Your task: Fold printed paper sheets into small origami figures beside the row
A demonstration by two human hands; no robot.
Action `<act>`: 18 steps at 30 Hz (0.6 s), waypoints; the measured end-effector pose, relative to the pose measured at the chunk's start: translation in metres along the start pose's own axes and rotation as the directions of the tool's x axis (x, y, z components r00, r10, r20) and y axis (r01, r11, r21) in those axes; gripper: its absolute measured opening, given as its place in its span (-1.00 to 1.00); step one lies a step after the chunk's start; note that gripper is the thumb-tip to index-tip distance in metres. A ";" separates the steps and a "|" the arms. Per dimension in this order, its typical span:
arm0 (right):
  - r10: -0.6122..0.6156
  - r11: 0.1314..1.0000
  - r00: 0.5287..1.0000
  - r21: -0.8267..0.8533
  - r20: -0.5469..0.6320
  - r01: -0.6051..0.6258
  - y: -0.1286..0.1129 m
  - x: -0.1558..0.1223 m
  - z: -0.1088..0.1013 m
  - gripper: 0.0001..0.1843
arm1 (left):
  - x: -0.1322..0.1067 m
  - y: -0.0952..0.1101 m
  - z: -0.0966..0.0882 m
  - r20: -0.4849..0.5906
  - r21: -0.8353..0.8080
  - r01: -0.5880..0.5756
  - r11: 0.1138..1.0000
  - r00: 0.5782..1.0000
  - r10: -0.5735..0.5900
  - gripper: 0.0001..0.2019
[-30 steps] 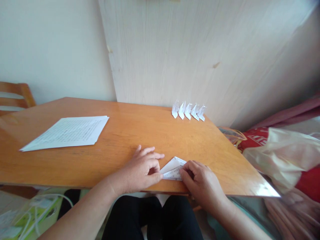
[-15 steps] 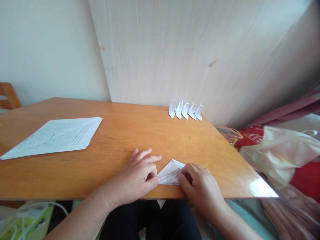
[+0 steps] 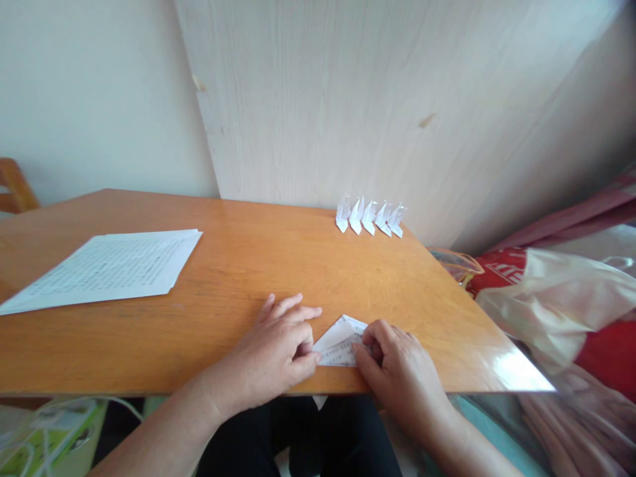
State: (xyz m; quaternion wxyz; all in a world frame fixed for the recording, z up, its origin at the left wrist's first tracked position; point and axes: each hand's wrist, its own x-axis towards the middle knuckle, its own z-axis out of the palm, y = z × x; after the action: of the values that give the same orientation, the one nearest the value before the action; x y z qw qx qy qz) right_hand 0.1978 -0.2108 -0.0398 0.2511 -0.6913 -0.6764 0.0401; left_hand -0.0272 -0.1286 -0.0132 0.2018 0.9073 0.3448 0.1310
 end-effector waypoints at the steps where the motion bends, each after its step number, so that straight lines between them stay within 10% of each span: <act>1: 0.002 1.000 1.000 -0.002 -0.011 -0.002 0.000 -0.001 0.000 -0.86 | 0.000 -0.001 0.000 -0.001 -0.001 -0.001 1.000 1.000 0.001 -0.79; 12: -0.210 0.977 0.978 -0.043 -0.016 0.209 0.007 -0.005 0.000 -0.66 | 0.001 -0.001 0.001 0.011 -0.018 0.000 1.000 1.000 0.001 -0.78; 18: -0.072 0.997 0.995 -0.005 -0.070 0.072 0.002 -0.006 -0.003 -0.82 | 0.001 0.000 -0.001 0.016 0.002 -0.006 1.000 1.000 0.006 -0.79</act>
State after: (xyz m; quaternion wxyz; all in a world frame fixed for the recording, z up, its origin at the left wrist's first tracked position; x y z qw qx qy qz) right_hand 0.1997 -0.2176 -0.0400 0.2751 -0.6676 -0.6918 0.0061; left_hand -0.0272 -0.1275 -0.0120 0.2033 0.9096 0.3404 0.1238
